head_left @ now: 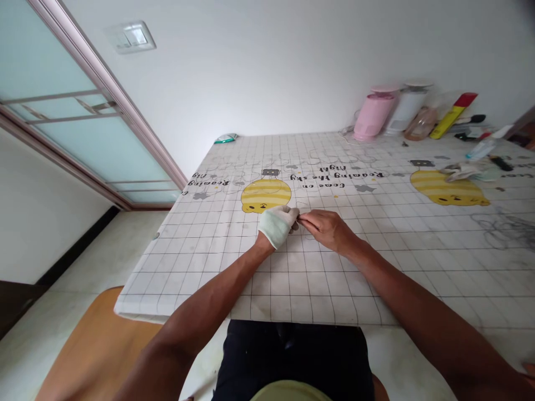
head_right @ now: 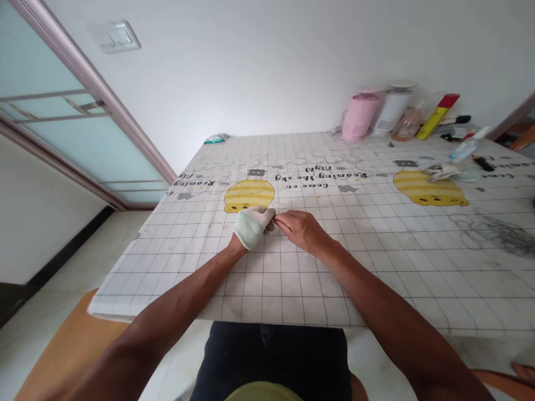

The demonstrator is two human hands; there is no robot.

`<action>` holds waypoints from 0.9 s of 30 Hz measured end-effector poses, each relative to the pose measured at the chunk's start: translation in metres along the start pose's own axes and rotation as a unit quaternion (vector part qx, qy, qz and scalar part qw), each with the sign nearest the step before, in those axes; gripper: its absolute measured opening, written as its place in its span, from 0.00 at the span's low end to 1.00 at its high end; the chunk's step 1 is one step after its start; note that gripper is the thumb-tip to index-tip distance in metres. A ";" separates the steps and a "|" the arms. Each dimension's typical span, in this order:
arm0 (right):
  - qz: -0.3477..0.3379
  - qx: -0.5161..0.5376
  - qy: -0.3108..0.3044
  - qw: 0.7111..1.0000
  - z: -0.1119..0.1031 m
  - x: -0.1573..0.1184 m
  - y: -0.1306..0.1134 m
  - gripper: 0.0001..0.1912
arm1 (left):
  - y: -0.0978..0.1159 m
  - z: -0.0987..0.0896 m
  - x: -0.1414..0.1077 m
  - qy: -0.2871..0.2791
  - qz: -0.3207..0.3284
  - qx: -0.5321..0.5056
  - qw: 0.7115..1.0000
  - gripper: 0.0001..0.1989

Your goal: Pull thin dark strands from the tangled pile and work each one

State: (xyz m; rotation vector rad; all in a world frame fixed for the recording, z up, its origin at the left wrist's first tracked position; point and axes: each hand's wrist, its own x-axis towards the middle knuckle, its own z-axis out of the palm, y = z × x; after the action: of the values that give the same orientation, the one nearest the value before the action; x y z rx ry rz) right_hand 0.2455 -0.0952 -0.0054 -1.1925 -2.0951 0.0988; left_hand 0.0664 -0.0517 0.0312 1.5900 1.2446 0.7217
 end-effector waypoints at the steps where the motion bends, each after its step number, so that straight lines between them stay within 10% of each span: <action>1: -0.002 0.003 -0.003 1.000 -0.002 0.001 0.000 0.15 | -0.001 0.001 0.000 0.000 0.002 -0.005 1.000 0.16; 9: 0.032 0.016 0.061 0.998 -0.019 0.003 0.002 0.12 | -0.009 0.000 0.003 -0.015 0.019 -0.150 0.988 0.20; 17: 0.073 0.017 0.141 0.987 -0.020 0.003 -0.003 0.11 | 0.001 0.008 -0.010 -0.148 0.048 -0.039 0.987 0.18; 27: 0.069 0.004 0.129 0.989 -0.020 0.002 -0.002 0.09 | -0.002 0.014 -0.001 -0.090 -0.061 -0.126 0.986 0.08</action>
State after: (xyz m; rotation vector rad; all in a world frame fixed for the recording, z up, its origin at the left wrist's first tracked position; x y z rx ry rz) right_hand 0.2559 -0.0999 0.0113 -1.2732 -1.7852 0.0158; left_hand 0.0772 -0.0574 0.0249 1.3298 1.0644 0.6170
